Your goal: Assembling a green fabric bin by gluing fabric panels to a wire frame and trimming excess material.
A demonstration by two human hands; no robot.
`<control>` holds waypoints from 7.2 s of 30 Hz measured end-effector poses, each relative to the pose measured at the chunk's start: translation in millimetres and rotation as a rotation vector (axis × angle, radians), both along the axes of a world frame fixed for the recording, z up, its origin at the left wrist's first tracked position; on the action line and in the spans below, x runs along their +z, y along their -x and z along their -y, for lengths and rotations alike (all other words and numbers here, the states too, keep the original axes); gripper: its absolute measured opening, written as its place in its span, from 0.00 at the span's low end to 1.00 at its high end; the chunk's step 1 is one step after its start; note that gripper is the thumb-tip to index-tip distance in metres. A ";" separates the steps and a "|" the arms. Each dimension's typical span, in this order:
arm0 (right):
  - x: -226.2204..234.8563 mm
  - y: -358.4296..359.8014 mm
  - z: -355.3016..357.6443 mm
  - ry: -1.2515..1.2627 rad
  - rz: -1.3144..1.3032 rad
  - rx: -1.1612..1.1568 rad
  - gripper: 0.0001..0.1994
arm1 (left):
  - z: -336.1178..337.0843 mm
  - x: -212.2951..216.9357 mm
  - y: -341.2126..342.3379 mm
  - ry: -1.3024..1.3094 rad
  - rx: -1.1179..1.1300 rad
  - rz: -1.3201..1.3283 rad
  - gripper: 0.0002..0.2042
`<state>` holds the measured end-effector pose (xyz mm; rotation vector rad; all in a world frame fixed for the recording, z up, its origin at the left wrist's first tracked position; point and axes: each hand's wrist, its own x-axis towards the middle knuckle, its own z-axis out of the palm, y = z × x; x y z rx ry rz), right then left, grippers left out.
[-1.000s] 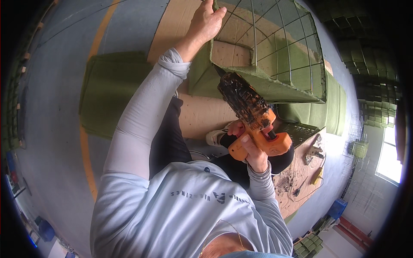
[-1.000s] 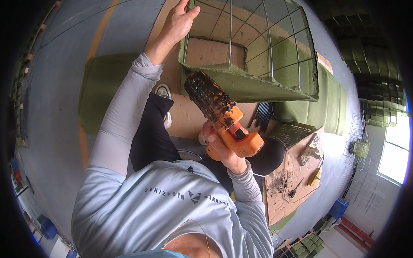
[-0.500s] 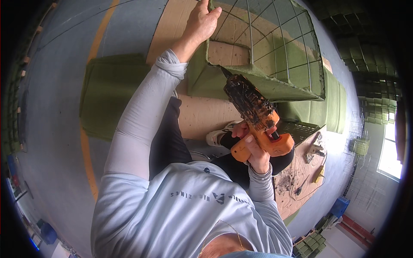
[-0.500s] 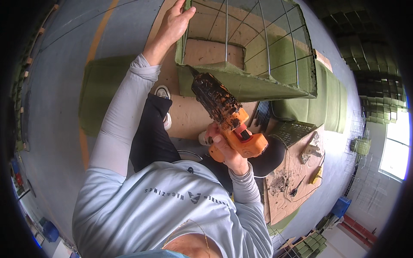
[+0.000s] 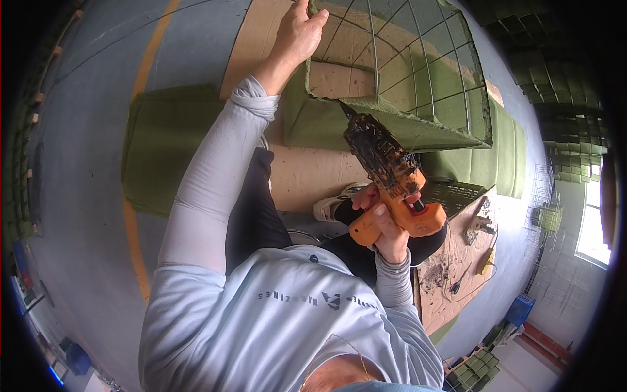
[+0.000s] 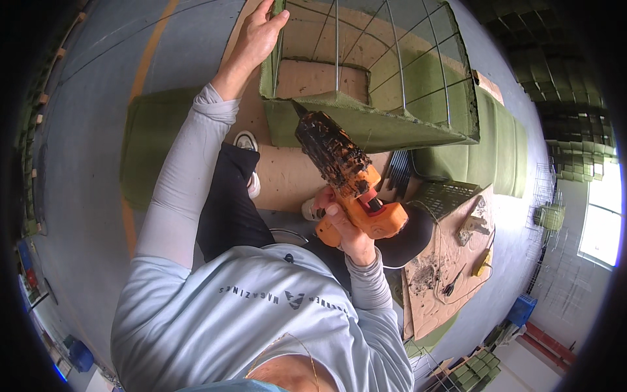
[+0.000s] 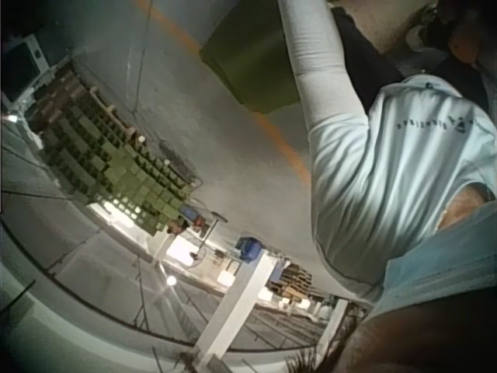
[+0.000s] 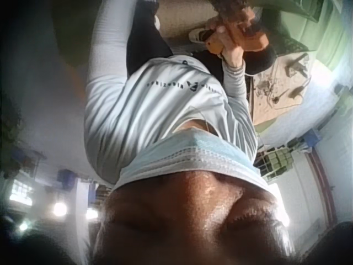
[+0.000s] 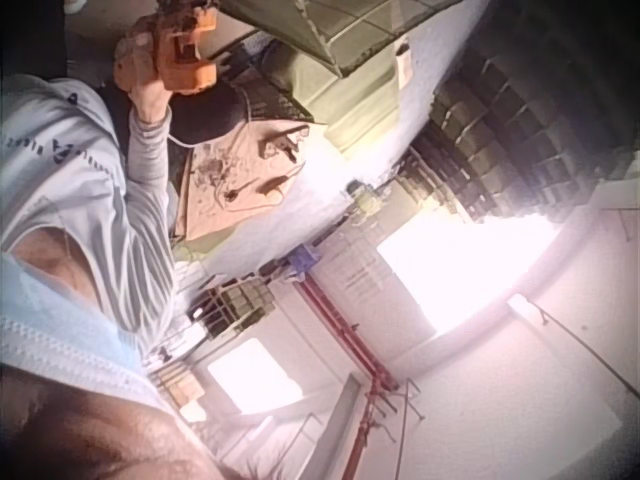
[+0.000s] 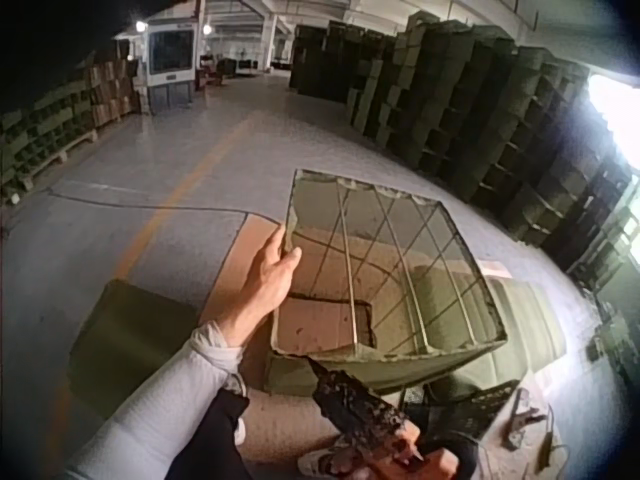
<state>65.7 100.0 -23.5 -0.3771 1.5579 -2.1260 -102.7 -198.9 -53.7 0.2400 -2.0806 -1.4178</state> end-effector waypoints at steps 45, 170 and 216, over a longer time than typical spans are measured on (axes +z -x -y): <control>-2.2 -3.2 -13.2 0.031 -0.036 -0.172 0.17 | 7.6 -4.2 -1.0 0.034 -0.033 -0.037 0.30; -19.5 44.9 -113.1 0.047 -0.111 -0.670 0.10 | 16.8 -2.9 5.9 -0.216 -0.113 0.018 0.29; -2.9 37.8 -104.6 -0.022 -0.060 -0.661 0.11 | 20.7 -2.4 6.5 -0.203 -0.121 0.024 0.31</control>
